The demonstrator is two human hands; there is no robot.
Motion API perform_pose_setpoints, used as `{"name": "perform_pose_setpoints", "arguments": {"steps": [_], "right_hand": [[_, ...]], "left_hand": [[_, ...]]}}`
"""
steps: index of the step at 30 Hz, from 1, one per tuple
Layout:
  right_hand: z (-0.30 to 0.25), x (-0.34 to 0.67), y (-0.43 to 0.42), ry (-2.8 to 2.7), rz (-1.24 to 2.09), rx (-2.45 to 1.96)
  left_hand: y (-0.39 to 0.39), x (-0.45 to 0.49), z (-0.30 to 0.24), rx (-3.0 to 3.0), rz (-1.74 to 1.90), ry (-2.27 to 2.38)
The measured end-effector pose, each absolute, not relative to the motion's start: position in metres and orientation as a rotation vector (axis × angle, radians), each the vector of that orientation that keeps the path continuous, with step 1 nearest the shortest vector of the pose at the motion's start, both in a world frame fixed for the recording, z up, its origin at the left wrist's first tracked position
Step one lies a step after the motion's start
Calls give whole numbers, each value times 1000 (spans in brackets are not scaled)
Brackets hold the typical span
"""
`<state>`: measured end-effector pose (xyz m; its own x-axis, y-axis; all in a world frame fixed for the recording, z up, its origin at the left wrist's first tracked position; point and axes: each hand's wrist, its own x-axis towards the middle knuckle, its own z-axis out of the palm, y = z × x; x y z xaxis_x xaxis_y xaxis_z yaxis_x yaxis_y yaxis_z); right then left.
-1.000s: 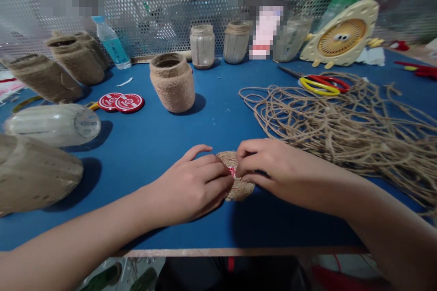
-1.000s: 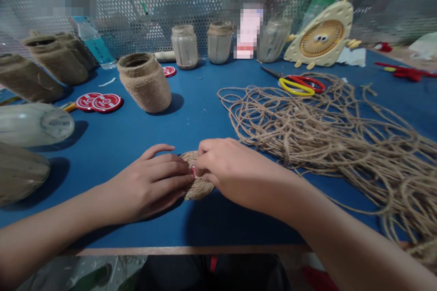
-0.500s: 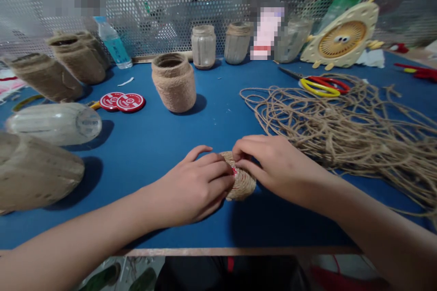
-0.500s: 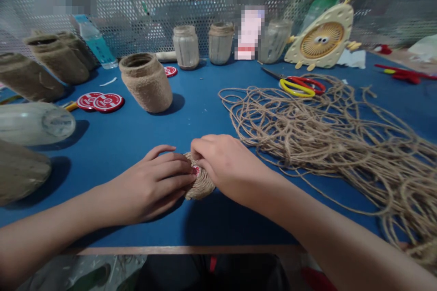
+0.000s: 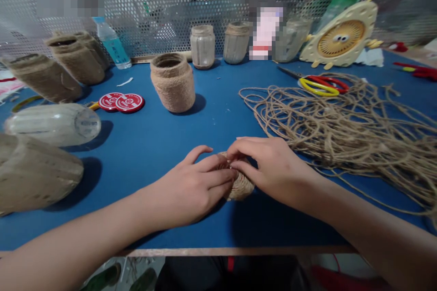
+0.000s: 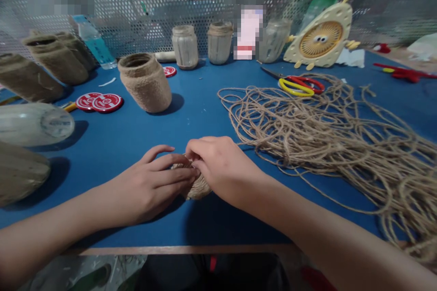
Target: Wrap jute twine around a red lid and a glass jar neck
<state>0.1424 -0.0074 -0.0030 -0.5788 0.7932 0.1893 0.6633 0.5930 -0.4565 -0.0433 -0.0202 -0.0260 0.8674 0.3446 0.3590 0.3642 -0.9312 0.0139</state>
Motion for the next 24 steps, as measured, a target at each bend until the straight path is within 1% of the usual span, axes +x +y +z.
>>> {"name": "perform_pose_setpoints", "arguments": {"steps": [7,24], "right_hand": [[2,143,-11,-2485,447,-1111],[-2,141,-19,-2431,371,-1145]], "left_hand": [[-20,-43,-24,-3027,-536,-586],[-18,-47,-12,-3213,-305,-668]]}}
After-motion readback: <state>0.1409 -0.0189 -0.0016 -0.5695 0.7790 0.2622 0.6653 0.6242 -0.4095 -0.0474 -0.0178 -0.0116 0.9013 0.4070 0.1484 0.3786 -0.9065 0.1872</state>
